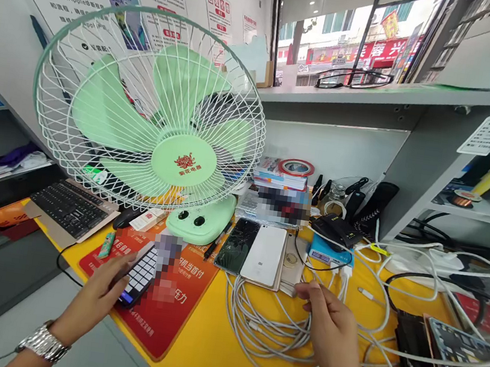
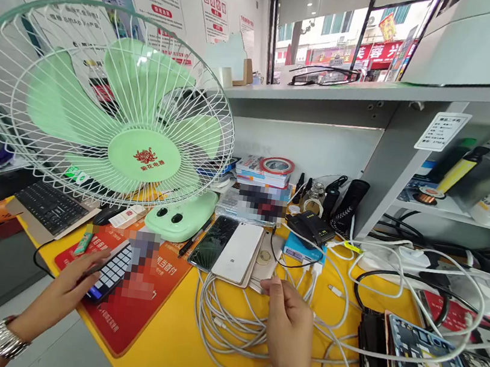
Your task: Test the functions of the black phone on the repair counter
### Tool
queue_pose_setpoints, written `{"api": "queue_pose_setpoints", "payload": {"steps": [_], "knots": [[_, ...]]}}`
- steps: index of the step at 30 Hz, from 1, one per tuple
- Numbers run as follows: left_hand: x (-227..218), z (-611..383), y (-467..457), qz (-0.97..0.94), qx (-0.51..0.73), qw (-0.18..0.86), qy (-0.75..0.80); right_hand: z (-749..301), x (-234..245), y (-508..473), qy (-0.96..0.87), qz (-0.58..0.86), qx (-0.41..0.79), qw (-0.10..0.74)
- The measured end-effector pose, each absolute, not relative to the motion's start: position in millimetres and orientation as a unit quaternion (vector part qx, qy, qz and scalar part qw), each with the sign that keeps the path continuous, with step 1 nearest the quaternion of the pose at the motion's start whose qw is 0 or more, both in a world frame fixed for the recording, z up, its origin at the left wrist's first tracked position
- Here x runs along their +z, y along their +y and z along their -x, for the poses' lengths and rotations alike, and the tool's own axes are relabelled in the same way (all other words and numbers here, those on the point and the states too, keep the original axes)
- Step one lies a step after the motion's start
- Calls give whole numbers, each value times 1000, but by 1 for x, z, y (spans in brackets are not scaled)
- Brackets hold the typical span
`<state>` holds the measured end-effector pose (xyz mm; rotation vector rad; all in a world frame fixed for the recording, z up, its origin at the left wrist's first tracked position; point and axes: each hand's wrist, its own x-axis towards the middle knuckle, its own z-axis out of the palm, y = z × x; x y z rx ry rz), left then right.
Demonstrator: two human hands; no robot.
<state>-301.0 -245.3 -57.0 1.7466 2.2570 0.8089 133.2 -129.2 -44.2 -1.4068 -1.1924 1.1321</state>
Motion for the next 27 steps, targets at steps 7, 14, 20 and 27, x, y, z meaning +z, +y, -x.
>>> {"api": "queue_pose_setpoints", "payload": {"steps": [7,14,20,27], "knots": [[-73,317,-269,-560,318,134,753,-133,-43,-130,-499,589,442,457],[-79,322,-252,-586,308,97,744,-136,-48,-126,-490,598,450,446],[-70,314,-256,-645,273,30,713,-137,-50,-126,-514,586,443,444],[-52,301,-257,-745,220,-13,629,-135,-46,-127,-524,587,428,444]]}}
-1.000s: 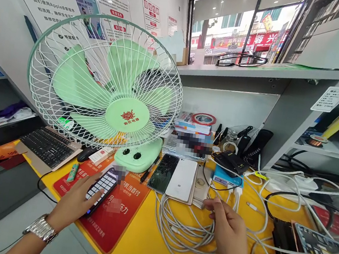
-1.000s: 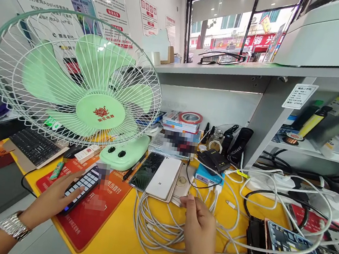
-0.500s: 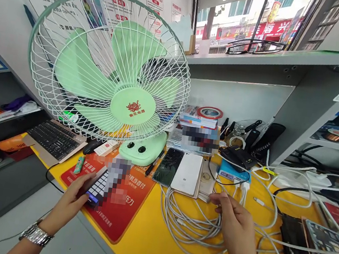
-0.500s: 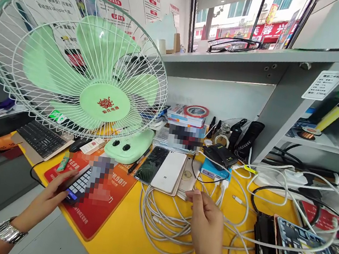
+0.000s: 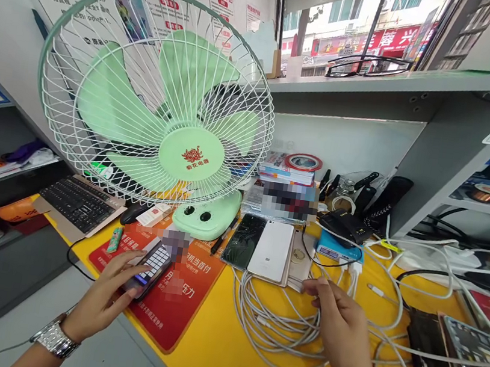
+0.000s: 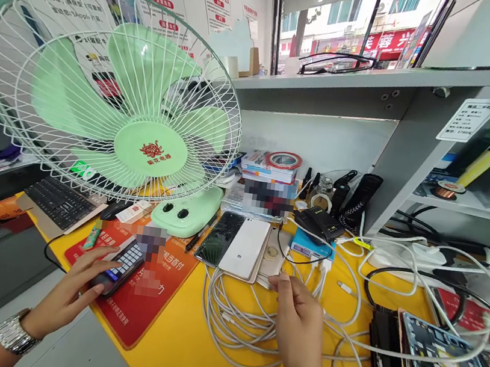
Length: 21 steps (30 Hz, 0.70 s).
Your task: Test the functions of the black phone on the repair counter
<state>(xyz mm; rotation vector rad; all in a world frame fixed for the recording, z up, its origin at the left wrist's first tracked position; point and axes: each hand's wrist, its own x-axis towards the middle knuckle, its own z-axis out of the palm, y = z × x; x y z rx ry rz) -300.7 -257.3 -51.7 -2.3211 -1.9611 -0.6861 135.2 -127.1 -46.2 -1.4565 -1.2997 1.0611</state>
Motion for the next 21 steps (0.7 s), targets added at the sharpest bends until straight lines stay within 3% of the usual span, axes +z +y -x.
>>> {"api": "queue_pose_setpoints", "payload": {"steps": [7,16,21], "knots": [[-55,295,-240,701,-178,-8,-691,-138,-51,-124,-539,581,418,444],[-66,304,-255,669,-289,-12,-685,-137,-50,-126,-545,579,417,441],[-65,303,-248,681,-217,-20,-699,-136,-51,-126,-538,578,427,441]]}}
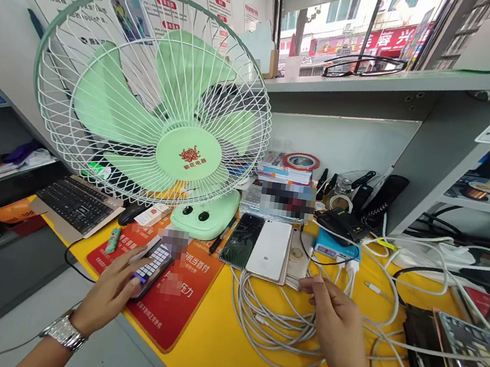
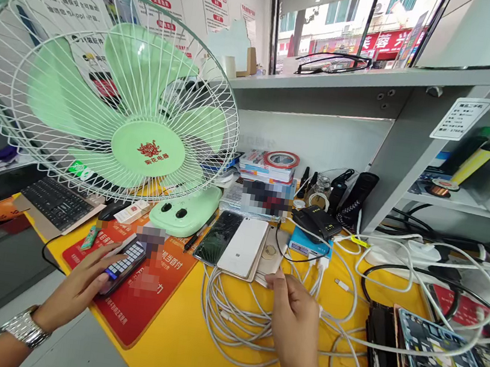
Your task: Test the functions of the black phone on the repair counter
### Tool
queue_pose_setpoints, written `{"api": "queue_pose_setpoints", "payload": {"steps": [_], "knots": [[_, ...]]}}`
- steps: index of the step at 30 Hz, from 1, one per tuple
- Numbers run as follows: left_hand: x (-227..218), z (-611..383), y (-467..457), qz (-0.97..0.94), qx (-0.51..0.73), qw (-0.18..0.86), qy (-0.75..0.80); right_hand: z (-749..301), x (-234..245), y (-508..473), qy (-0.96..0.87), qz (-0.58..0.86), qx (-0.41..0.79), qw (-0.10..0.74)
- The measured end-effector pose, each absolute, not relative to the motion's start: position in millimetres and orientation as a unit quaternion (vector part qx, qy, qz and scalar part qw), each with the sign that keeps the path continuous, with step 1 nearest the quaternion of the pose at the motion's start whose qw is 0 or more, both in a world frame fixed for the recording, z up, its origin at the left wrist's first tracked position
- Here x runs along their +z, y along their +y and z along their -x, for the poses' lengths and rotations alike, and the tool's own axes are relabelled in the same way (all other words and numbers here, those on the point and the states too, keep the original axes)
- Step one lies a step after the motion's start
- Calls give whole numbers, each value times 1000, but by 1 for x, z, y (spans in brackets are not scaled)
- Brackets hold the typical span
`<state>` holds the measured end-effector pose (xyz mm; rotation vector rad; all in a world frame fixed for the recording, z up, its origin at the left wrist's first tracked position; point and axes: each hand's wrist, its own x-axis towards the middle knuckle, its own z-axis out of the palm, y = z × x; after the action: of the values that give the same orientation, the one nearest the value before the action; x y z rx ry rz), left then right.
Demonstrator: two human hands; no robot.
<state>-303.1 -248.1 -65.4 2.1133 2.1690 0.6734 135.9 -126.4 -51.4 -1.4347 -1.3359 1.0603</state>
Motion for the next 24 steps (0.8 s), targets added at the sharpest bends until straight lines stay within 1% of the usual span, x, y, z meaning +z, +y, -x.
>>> {"api": "queue_pose_setpoints", "payload": {"steps": [3,7,14,19,24], "knots": [[-61,297,-241,-677,186,32,712,-135,-52,-126,-531,578,432,444],[-60,292,-241,-668,226,28,708,-135,-50,-125,-541,576,420,447],[-68,288,-254,-667,239,-11,705,-132,-44,-129,-543,578,407,454],[-63,274,-250,-637,194,-46,745,-132,-43,-130,-546,574,405,457],[-47,260,-238,-591,137,-42,794,-135,-46,-128,-553,569,407,452]]}}
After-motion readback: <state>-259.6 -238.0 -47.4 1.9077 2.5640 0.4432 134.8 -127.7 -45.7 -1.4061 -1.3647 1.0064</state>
